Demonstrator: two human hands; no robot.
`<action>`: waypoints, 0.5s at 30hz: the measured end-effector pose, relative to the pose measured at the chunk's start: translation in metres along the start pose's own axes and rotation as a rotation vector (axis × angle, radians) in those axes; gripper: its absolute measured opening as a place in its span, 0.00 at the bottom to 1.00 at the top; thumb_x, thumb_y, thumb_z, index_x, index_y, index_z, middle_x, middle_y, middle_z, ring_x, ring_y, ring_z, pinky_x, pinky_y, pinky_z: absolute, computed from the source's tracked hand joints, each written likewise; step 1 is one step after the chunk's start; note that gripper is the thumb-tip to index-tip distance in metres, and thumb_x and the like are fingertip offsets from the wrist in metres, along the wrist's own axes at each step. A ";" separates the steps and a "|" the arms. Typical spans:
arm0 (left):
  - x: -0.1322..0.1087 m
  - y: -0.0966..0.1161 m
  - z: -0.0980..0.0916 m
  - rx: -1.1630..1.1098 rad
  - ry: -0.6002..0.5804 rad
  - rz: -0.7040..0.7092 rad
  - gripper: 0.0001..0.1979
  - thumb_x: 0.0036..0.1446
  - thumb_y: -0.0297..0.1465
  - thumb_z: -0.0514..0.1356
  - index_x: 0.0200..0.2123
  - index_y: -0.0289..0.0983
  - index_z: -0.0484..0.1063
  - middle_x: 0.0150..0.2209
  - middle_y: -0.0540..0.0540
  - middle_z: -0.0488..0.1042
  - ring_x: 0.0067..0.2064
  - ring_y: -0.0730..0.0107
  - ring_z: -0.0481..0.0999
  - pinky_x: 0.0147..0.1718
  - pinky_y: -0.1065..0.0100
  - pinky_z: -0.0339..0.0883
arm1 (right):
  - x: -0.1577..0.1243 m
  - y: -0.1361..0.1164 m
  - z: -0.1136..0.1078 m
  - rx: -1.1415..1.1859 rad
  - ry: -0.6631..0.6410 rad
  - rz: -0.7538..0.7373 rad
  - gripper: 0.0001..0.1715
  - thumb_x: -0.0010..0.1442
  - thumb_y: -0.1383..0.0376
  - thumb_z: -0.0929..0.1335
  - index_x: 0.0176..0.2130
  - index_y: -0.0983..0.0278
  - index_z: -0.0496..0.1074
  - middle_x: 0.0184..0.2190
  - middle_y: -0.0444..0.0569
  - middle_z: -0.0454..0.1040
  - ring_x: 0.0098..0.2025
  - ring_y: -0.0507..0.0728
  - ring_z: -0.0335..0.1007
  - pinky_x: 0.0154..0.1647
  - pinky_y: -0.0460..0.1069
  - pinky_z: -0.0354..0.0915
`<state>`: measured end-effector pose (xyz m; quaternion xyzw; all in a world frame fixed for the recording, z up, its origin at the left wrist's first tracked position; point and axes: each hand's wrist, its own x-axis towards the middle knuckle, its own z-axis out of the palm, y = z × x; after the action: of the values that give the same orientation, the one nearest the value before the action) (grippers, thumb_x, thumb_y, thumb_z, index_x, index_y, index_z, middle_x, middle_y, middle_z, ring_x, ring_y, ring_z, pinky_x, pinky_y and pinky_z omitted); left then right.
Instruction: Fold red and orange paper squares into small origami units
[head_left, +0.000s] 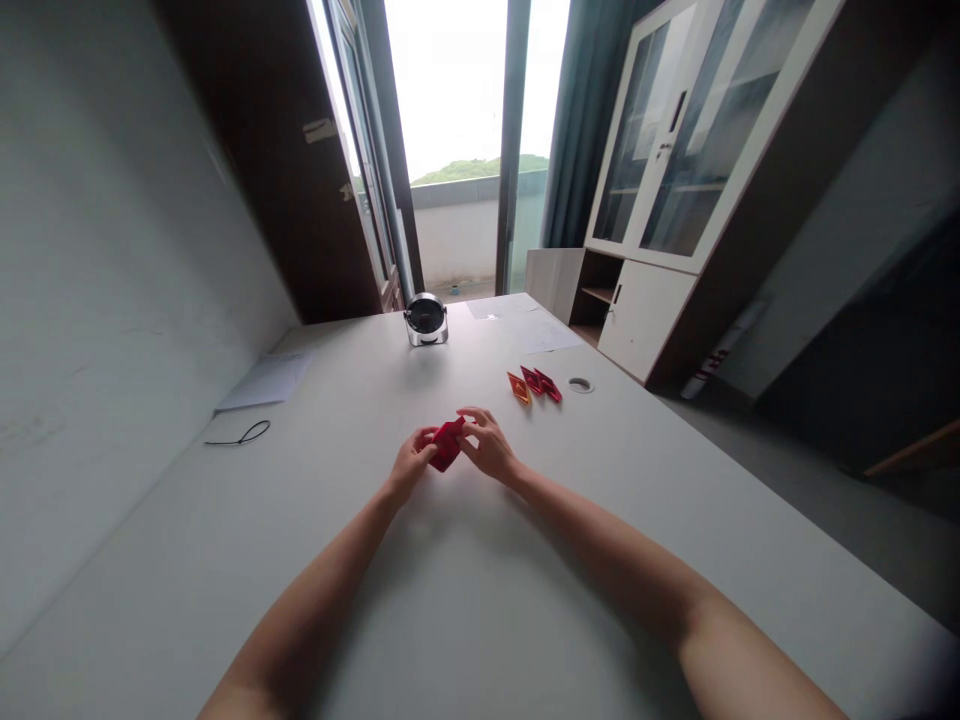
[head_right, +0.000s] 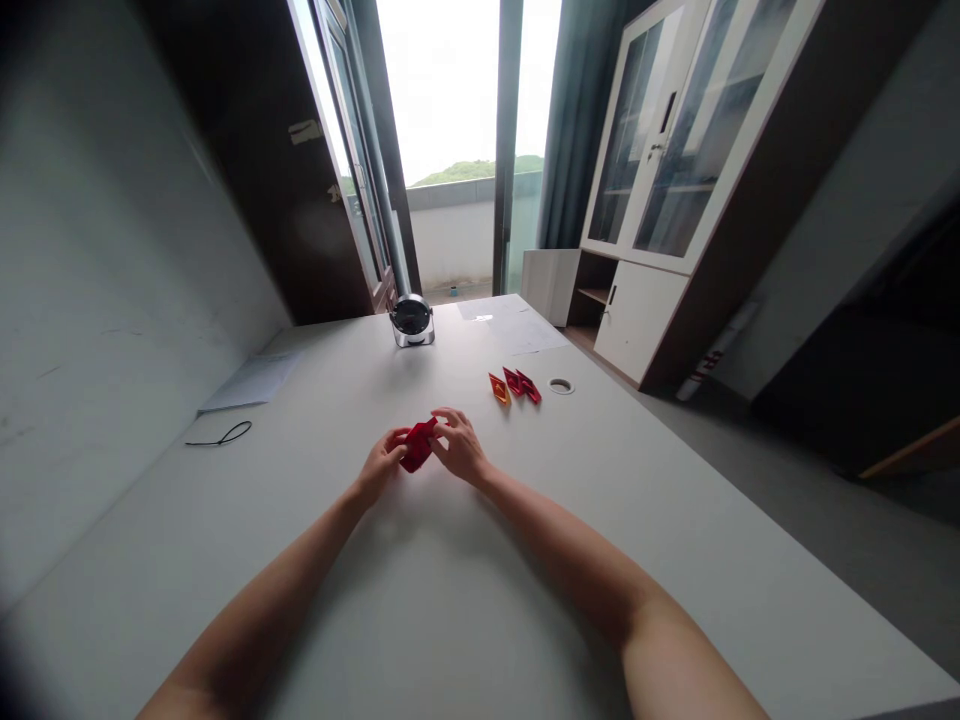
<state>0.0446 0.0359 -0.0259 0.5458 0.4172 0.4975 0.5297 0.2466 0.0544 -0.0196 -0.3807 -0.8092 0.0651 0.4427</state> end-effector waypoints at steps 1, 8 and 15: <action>0.001 0.001 -0.001 -0.053 0.000 -0.006 0.21 0.53 0.37 0.64 0.49 0.34 0.71 0.42 0.41 0.79 0.39 0.62 0.78 0.36 0.65 0.71 | 0.000 0.001 0.000 0.012 0.007 0.005 0.05 0.61 0.70 0.69 0.38 0.60 0.75 0.57 0.53 0.68 0.60 0.62 0.60 0.59 0.60 0.63; 0.006 0.001 -0.006 -0.263 0.122 -0.018 0.26 0.50 0.40 0.67 0.50 0.34 0.69 0.42 0.41 0.78 0.38 0.63 0.78 0.38 0.63 0.72 | 0.003 0.009 0.000 0.112 0.071 0.129 0.08 0.62 0.70 0.67 0.40 0.59 0.76 0.56 0.53 0.68 0.59 0.63 0.62 0.59 0.61 0.63; 0.007 0.002 -0.016 -0.397 0.115 -0.110 0.24 0.51 0.39 0.67 0.50 0.37 0.69 0.43 0.41 0.79 0.39 0.61 0.80 0.38 0.62 0.73 | 0.003 0.021 0.008 0.365 0.049 0.225 0.08 0.62 0.65 0.65 0.38 0.62 0.74 0.46 0.52 0.73 0.48 0.59 0.71 0.50 0.54 0.69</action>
<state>0.0297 0.0452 -0.0246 0.3779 0.3696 0.5708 0.6283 0.2515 0.0730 -0.0315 -0.3839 -0.7254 0.2503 0.5137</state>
